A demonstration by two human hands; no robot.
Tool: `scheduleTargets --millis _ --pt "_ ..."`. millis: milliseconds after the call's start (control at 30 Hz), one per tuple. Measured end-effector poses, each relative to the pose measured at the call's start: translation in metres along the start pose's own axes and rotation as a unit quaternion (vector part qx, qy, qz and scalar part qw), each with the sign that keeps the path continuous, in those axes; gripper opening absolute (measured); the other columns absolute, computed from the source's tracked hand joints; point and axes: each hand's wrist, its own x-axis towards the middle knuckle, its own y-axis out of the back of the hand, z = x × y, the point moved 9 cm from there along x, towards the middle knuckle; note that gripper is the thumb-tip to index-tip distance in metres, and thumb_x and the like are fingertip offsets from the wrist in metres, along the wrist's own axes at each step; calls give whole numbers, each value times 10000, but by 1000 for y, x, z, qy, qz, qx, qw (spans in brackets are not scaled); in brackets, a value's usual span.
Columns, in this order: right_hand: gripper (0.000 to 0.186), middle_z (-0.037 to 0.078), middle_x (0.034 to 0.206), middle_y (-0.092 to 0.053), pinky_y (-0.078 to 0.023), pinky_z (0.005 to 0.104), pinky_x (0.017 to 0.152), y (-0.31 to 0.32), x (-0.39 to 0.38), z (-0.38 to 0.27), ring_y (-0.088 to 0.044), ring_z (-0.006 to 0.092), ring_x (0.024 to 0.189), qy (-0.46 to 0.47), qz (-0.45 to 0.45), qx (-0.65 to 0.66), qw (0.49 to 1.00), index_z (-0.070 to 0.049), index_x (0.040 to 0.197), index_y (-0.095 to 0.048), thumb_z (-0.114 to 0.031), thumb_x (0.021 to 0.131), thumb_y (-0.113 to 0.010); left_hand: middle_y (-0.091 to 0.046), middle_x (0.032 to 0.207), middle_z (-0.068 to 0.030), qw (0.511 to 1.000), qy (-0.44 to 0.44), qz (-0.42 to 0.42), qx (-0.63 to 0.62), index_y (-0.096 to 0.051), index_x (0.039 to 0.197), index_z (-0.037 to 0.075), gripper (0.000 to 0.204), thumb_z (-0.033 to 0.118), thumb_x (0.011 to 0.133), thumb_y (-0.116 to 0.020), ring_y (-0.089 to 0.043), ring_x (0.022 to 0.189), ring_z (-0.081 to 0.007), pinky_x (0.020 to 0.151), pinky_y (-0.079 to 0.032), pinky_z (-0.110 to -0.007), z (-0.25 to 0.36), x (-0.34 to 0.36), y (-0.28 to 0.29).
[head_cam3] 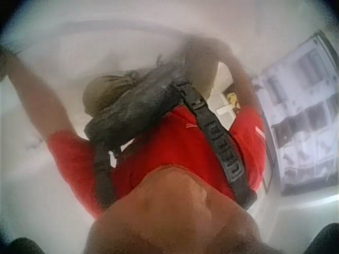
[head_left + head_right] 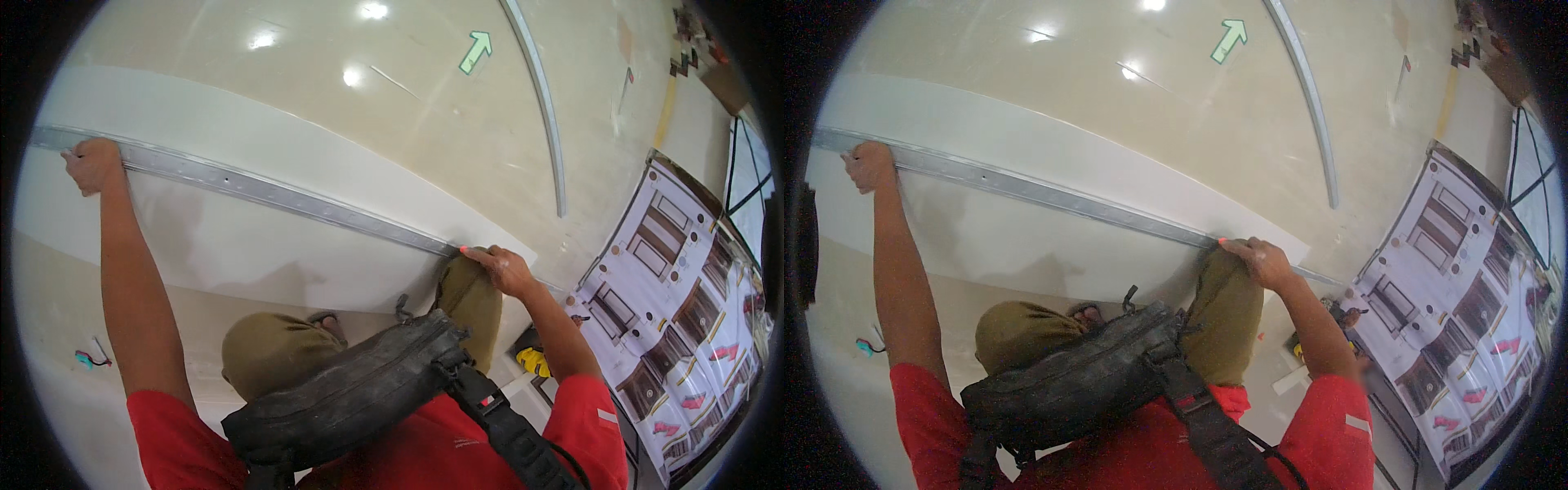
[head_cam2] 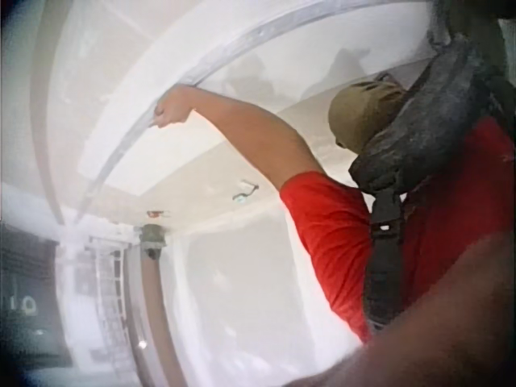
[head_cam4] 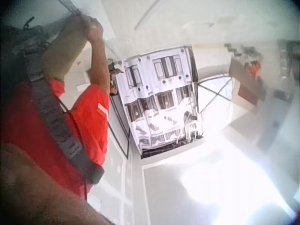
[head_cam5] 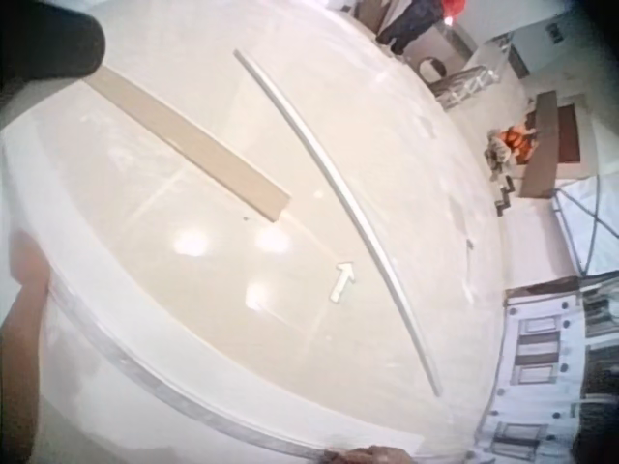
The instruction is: The person measures a sheet of drywall with a tape measure, marks it with a pencil, and then cuts it along a metal straightedge using a utility knife.
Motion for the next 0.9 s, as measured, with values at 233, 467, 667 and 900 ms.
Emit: scheduleTargets --millis 233,467,667,900 --pt "362 145 851 -678 -541 428 748 4 -16 6 -662 316 770 -221 215 244 919 -92 1236 -683 -272 932 -760 -661 1337 -185 999 -33 5 0 -557 1506 136 551 355 1036 -372 -654 1200 -425 1066 -417 -600 -10 7 -3" --pt "494 99 771 -669 -529 394 705 -65 32 -30 -630 225 717 -330 272 331 841 -20 931 -637 -393 778 -922 -631 1361 -193 999 -38 -6 -16 -533 1524 138 547 348 1047 -368 -644 1191 -454 1037 -435 -614 5 -5 0" --pt "682 212 962 -710 -543 461 815 -71 47 -23 -688 320 903 -338 302 378 807 28 1006 -629 -489 699 -949 -499 1500 -205 995 -52 -73 38 -360 1611 127 603 368 1060 -408 -557 1291 -436 1100 -388 -594 -10 -1 -30" --pt "790 240 1039 -720 -553 481 889 -86 56 -3 -708 396 996 -344 319 428 772 44 1063 -628 -534 642 -962 -143 1731 -236 930 -126 -310 -152 -126 1674 48 777 502 1106 -398 -131 1601 -408 1302 -148 -464 -20 -13 -47"
